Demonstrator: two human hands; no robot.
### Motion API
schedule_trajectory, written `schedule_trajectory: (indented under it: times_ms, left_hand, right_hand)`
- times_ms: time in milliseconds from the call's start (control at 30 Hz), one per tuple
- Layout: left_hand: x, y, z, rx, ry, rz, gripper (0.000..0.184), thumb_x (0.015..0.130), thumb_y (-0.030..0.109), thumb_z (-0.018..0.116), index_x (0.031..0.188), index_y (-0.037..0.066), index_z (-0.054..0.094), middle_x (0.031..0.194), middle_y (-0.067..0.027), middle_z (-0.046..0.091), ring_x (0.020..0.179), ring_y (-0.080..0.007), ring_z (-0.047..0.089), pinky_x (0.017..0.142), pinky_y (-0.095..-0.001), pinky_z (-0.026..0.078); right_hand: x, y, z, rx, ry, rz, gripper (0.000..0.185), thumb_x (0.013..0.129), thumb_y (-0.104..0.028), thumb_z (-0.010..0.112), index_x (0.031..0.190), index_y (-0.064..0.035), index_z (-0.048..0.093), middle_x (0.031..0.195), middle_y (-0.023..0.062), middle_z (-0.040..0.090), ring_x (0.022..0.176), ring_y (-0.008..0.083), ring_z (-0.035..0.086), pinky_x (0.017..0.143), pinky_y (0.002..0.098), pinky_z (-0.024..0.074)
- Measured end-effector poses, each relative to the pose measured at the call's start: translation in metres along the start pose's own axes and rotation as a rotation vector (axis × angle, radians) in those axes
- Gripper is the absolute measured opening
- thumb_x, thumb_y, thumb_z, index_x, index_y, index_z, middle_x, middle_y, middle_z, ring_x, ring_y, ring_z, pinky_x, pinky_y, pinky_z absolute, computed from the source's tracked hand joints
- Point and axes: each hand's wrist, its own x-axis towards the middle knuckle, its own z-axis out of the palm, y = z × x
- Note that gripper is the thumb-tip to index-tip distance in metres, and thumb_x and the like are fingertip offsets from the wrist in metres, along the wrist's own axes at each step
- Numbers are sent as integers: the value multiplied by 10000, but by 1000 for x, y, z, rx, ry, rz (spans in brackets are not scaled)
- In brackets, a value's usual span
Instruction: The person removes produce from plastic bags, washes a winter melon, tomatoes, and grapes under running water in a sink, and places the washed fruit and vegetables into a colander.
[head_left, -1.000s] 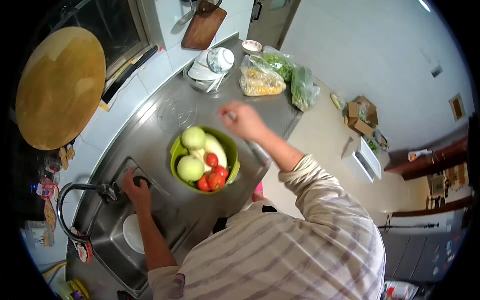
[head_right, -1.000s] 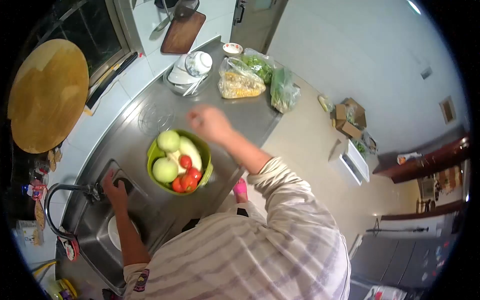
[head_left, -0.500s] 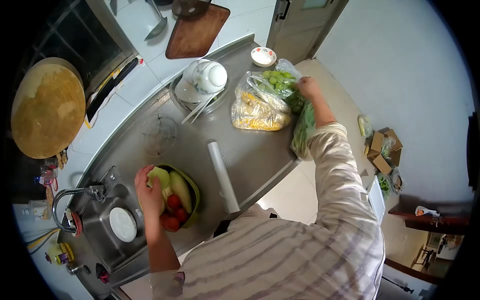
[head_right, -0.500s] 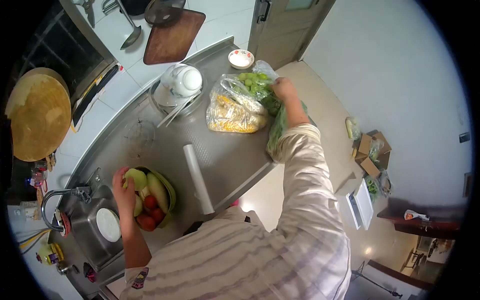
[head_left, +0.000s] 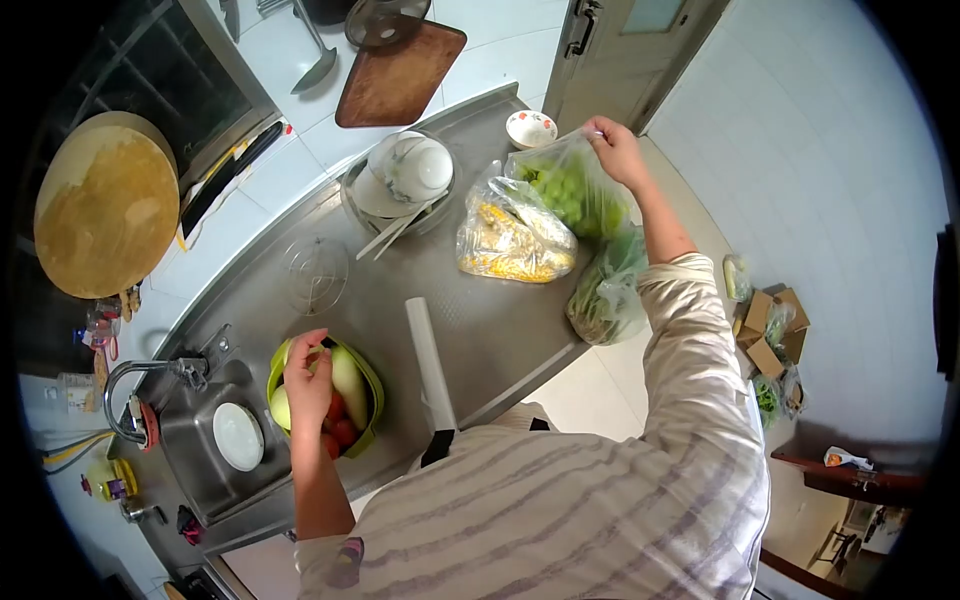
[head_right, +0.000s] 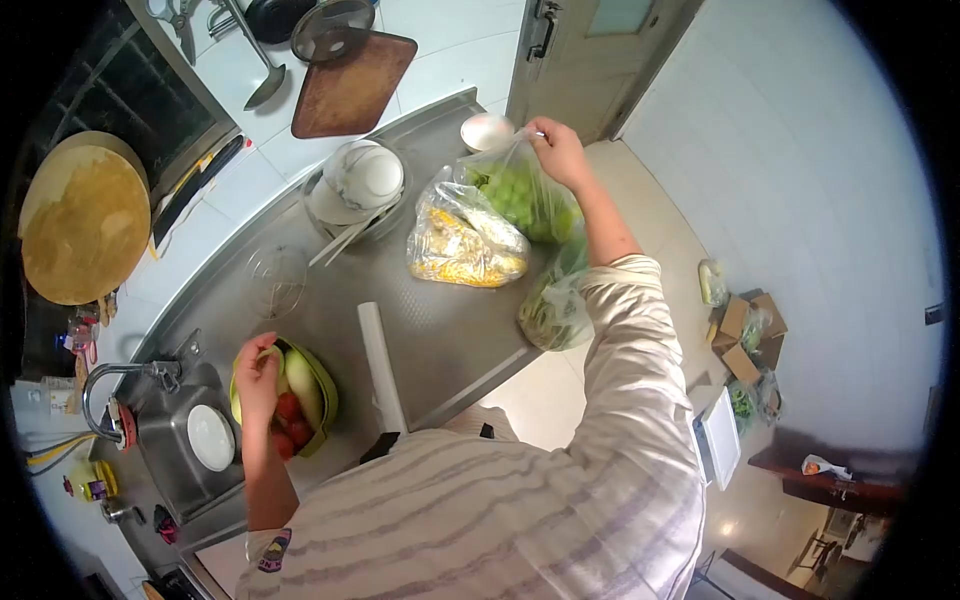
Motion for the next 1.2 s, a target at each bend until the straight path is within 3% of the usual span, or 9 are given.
schedule_trajectory:
  times_ms: [167,233,367,467,667,800,1000,1067,1200]
  left_hand:
    - [-3,-9,3,-39,-19,-14,266,825,-46,514,1072,26,580,1010,-52,570,928,-139,535,791,-252,444]
    - [-5,-7,3,-62,-23,-32,266,828,-43,514,1077,24,580,1006,-52,571,927,-137,537,791,-251,445]
    - [-8,-2,4,-49,-53,-43,266,834,-37,515,1085,23,580,1014,-56,578,939,-132,543,793,-249,446]
    - [-13,2,2,-50,-73,-41,267,837,-34,516,1090,22,579,1012,-59,585,932,-133,552,792,-248,446]
    - [-27,5,-3,-68,-114,-32,254,850,-14,522,1098,13,569,1003,-61,592,909,-120,556,787,-235,443]
    - [-38,-8,2,-156,-185,-62,260,855,-8,525,1111,17,562,1008,-56,590,886,-106,550,790,-228,440]
    - [-35,-2,37,-265,-379,-124,586,812,2,550,1350,109,342,1262,-98,445,1038,-173,498,821,-280,452]
    - [-28,10,55,-243,-375,-58,690,783,11,573,1394,129,275,1332,-125,378,1141,-210,448,822,-303,458]
    - [-20,37,83,-162,-380,24,789,749,53,612,1421,117,204,1389,-155,302,1235,-283,372,936,-381,396]
  right_hand:
    - [4,7,-11,53,100,-54,132,842,-98,510,927,-32,586,751,113,576,652,189,518,632,299,429]
    - [7,1,-20,136,142,-44,128,872,-127,510,919,-37,588,679,29,519,625,110,461,589,259,396]
    - [14,-16,-35,221,170,-90,166,909,-195,526,895,-39,582,627,-43,402,603,54,361,546,225,337]
    - [9,-57,-47,218,116,-111,142,931,-176,505,891,-48,552,686,-92,387,636,19,328,565,181,290]
    - [-8,-129,-64,337,96,-230,150,924,-180,508,911,-54,588,671,-89,458,612,26,377,542,197,324]
    - [-30,-164,-66,555,61,-175,144,931,-152,491,913,-45,587,761,-70,520,696,24,432,630,177,365]
    - [-87,-172,-28,468,-72,-131,112,926,-95,488,948,-35,579,796,-73,524,754,14,443,664,189,389]
    - [-112,-166,0,530,-120,-57,98,896,-62,503,956,-37,575,780,-19,565,732,63,491,649,221,415]
    - [-165,-165,39,188,-160,-422,202,754,18,520,934,-51,582,862,164,586,781,317,591,676,378,485]
